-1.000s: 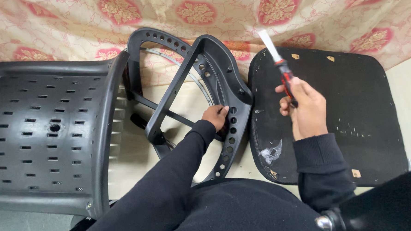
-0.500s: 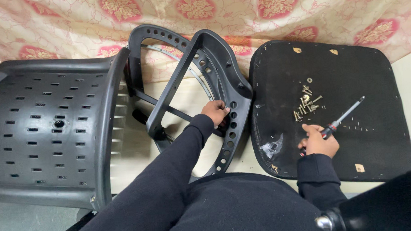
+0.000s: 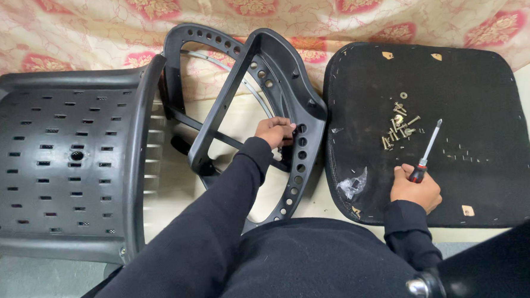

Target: The person uses a screwdriver to fasten screws into a black plastic chair frame, securing the frame to the chair seat. They repeatedly insert and tighten screws at multiple locations along the frame's edge.

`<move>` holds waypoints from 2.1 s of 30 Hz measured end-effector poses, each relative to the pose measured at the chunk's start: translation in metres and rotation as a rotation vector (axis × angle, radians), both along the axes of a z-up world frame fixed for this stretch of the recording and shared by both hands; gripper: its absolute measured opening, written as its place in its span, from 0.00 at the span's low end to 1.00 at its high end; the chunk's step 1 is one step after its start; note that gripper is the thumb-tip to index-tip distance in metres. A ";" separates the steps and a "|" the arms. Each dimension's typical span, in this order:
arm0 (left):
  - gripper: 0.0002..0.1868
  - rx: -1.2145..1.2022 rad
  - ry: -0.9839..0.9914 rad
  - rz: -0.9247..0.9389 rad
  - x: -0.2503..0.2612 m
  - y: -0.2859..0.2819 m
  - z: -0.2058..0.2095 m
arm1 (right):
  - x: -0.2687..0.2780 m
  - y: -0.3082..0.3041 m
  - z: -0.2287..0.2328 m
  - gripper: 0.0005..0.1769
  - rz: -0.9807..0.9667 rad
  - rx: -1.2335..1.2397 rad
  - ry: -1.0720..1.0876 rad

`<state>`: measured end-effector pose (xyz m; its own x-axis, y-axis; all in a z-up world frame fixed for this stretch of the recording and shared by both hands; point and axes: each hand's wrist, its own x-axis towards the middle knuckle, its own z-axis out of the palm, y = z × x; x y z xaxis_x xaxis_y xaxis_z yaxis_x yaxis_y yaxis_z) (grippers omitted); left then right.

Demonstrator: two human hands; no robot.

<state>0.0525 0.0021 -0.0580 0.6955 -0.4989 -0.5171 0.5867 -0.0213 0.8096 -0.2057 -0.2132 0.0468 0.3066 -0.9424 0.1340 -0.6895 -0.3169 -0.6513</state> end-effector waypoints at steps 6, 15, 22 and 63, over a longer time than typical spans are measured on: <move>0.16 0.356 -0.250 0.122 0.006 -0.011 0.021 | 0.001 -0.002 -0.005 0.07 0.014 -0.052 0.018; 0.09 -0.046 -0.116 0.333 0.096 -0.032 -0.008 | 0.004 -0.007 -0.010 0.07 0.068 -0.075 0.010; 0.05 -0.074 -0.062 0.332 0.109 -0.035 -0.021 | 0.009 -0.009 -0.014 0.08 0.072 -0.130 0.017; 0.14 -0.195 -0.590 0.307 0.035 -0.049 0.072 | 0.138 0.126 0.144 0.08 0.782 0.013 -0.367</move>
